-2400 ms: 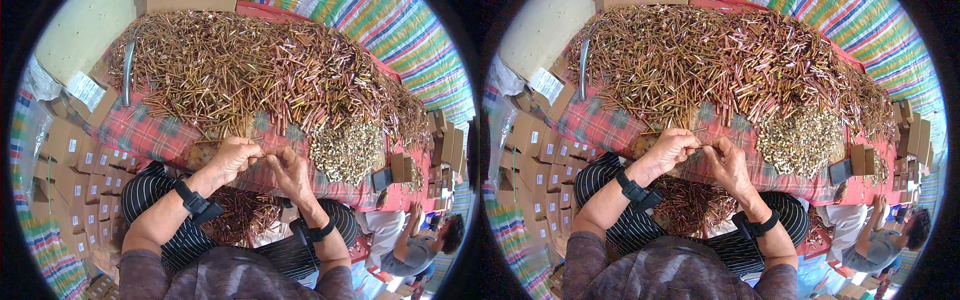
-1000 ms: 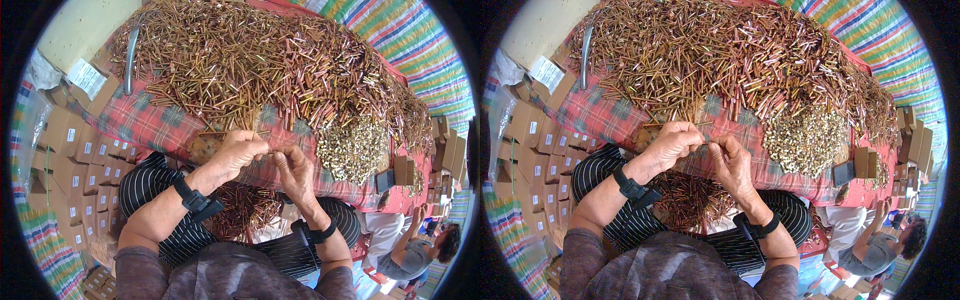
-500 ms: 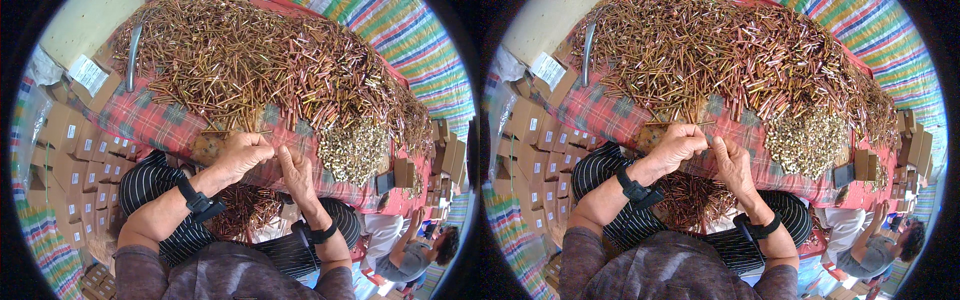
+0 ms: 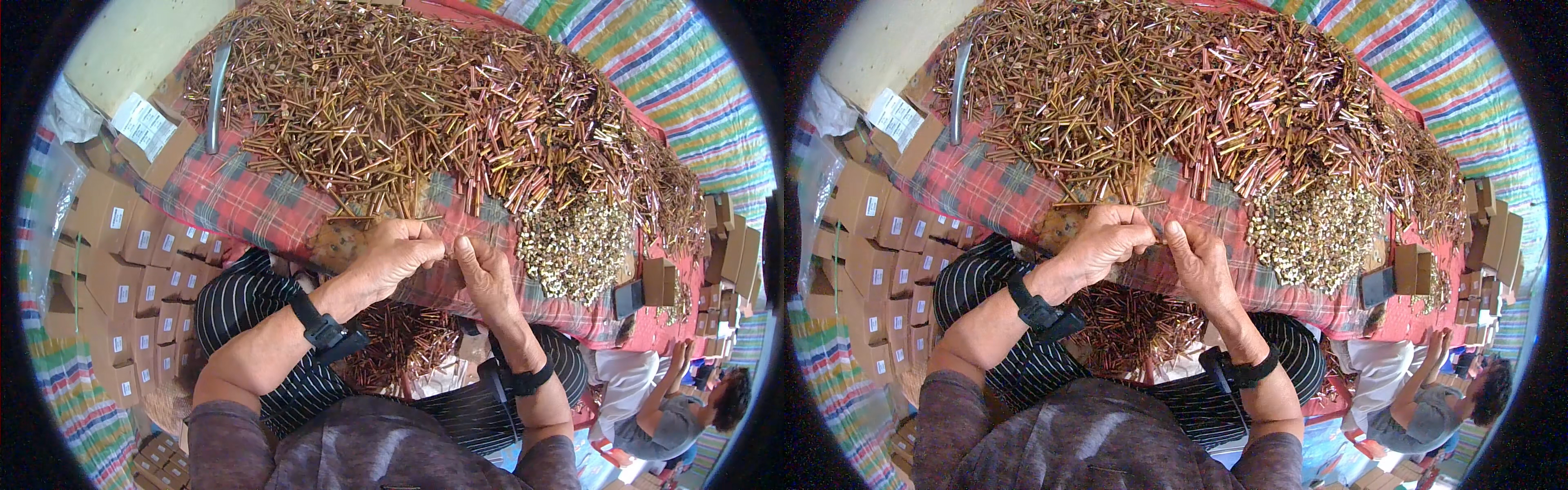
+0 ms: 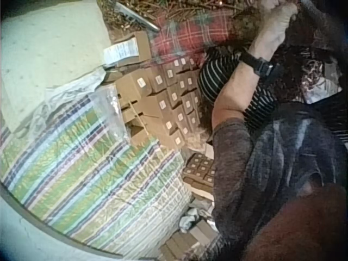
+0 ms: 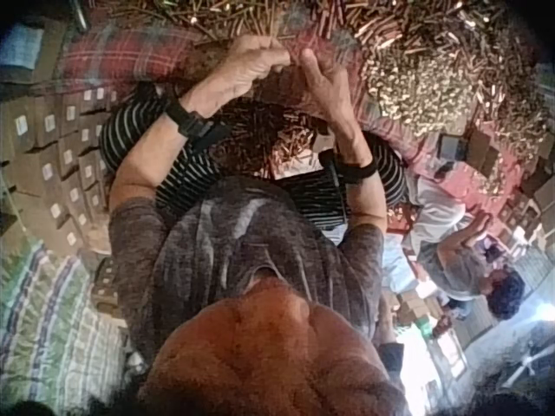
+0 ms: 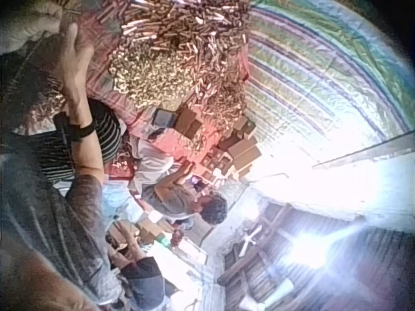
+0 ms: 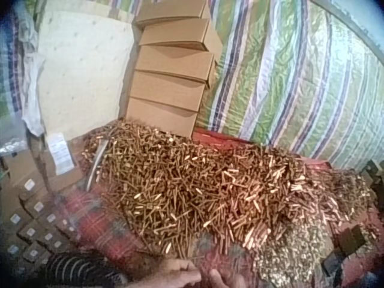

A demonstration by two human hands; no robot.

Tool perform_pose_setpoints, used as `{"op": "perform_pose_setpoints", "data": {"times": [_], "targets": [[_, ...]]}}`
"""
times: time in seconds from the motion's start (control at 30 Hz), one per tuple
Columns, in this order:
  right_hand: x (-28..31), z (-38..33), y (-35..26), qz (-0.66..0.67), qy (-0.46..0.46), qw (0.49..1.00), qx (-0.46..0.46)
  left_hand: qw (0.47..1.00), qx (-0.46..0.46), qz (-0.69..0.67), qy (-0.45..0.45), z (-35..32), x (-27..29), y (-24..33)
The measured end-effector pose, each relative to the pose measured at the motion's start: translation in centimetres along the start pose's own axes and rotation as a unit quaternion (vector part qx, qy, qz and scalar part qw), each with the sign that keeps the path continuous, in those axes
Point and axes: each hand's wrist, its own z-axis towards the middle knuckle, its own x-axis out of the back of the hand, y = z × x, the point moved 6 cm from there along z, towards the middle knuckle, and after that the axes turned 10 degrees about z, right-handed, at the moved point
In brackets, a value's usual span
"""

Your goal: Manually sort and bundle small stick-like materials on a work surface.

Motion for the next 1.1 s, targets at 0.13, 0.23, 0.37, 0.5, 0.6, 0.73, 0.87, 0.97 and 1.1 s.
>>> {"op": "perform_pose_setpoints", "data": {"times": [0.13, 0.23, 0.37, 0.5, 0.6, 0.73, 0.87, 0.97, 1.1], "targets": [[-0.1, -0.2, -2.4, -0.132, 0.018, 0.975, 0.176, 1.000, -0.001, -0.023, -0.004, -0.1, -0.1, 0.3], [-0.4, -0.2, 2.0, 0.126, -0.018, 0.986, -0.111, 1.000, -0.005, -0.027, -0.001, 0.2, 0.0, -0.1], [-0.4, -0.2, -2.1, -0.116, 0.004, 0.983, 0.144, 1.000, 0.013, -0.016, -0.004, 0.0, 0.1, 0.1], [-0.5, 0.4, -0.8, 0.035, -0.073, 0.993, -0.083, 1.000, 0.016, 0.009, -0.018, 0.2, 1.2, -1.1], [-0.6, 1.3, -1.1, -0.111, -0.107, 0.988, 0.010, 0.948, -0.047, 0.218, -0.227, -1.1, -0.2, 0.0], [-1.2, 2.9, -0.4, -0.221, -0.019, 0.969, 0.104, 0.880, -0.153, 0.445, 0.063, -0.5, 3.3, 2.4], [-2.8, 4.0, 0.9, -0.346, 0.015, 0.922, 0.173, 0.817, -0.314, 0.457, 0.157, 0.6, 2.9, 2.5], [-3.2, 4.2, 1.2, -0.383, -0.013, 0.910, 0.157, 0.747, -0.288, 0.585, 0.127, 1.4, 1.2, 1.4], [-2.4, 4.1, 2.1, -0.291, -0.037, 0.952, 0.086, 0.740, -0.352, 0.562, 0.113, 1.2, 0.4, 1.1]]}}
